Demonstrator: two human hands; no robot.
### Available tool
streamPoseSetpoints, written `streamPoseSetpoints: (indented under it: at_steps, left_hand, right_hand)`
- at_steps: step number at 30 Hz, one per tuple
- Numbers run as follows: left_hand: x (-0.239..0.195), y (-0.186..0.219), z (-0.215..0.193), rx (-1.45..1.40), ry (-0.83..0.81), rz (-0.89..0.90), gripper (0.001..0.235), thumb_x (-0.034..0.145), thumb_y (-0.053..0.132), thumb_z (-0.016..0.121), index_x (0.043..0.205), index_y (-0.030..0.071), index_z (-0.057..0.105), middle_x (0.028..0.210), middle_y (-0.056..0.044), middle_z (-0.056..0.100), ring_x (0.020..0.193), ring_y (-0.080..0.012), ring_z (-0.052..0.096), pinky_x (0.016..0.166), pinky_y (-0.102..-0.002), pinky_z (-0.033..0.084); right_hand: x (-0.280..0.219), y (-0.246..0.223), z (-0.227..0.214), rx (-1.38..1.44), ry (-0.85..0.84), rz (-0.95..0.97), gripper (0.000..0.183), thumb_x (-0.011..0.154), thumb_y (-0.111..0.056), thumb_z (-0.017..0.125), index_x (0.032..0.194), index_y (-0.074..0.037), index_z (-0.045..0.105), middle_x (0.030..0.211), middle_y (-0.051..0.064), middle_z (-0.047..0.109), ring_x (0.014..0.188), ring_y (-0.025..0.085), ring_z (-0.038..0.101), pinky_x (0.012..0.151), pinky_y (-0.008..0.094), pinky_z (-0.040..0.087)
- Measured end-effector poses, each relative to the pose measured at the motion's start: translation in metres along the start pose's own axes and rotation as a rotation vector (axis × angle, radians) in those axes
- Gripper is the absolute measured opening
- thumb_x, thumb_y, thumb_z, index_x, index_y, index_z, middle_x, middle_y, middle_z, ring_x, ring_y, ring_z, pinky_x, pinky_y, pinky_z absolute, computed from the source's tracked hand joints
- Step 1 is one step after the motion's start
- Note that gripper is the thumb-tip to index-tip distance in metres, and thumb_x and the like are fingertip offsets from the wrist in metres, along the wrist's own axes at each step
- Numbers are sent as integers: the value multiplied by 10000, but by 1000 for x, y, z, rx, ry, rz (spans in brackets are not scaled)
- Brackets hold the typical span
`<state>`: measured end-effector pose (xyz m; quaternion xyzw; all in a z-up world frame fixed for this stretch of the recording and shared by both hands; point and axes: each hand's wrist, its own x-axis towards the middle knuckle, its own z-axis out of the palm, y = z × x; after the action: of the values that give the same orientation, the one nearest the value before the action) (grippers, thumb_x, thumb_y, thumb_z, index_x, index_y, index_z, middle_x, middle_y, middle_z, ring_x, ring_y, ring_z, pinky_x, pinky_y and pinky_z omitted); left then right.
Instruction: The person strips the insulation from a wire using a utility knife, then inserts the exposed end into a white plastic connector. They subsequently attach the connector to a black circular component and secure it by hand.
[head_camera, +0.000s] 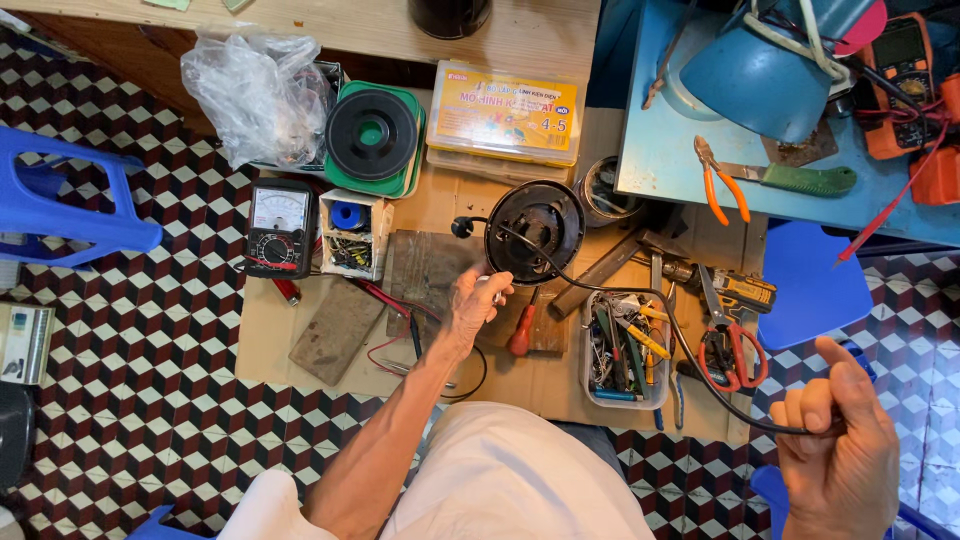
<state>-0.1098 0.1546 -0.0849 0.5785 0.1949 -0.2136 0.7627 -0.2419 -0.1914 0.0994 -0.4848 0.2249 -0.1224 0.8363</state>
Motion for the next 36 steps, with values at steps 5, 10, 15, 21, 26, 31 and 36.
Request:
streamPoseSetpoints:
  at_steps: [5,10,15,21,26,31,36]
  left_hand:
    - [6,-13,0,457,201,442,267,927,303,709,1076,82,708,810,-64,699,694,-168,640,629,-323,510]
    - [-27,10,-3,795,346,913,257,903,119,701,1159,106,685,961,-104,660,858,-291,659,719,-401,529]
    - [-57,44,-4,873,286,1029,302,878,54,722,1168,109,657,965,-83,638,894,-266,648,747,-388,546]
    - [-44,25,-4,828,353,957,230,878,112,729,1101,82,682,916,-85,653,820,-265,661,694,-383,543]
    - [1,-19,11,261,186,133,371,909,351,749,860,-7,665,738,-79,703,613,-151,598,574,-318,483]
    - [9,-32,27,107,18,58,308,870,359,695,871,51,711,749,-45,722,594,-100,607,534,-250,474]
    - [-14,-15,26,-4,-97,-56,291,872,369,721,918,83,692,742,-22,683,596,-65,558,469,-250,332]
  right_hand:
    - [-14,-9,-2,-138,124,-143,309,1189,-174,546,1413,37,575,749,35,584,615,118,515,574,246,404]
    - [-15,-10,-28,10,32,-116,246,1256,-189,536,1366,29,567,786,85,668,636,115,549,612,247,440]
    - [-10,-3,-62,51,-26,-95,224,1272,-200,510,1341,9,551,833,104,707,680,119,579,659,251,438]
    - [-10,-26,-25,90,-151,-73,228,1274,-211,507,1363,-7,557,855,96,713,671,119,575,662,263,450]
    - [-29,-41,105,-164,-229,-199,301,1239,-243,565,1356,33,539,865,127,689,627,180,615,659,310,512]
    - [-43,-49,229,-231,-493,-215,365,1212,-233,552,1359,98,508,893,244,690,664,242,660,646,320,554]
    - [-41,-62,244,-352,-559,-421,383,1218,-278,479,1406,55,457,1028,243,669,812,255,691,792,341,591]
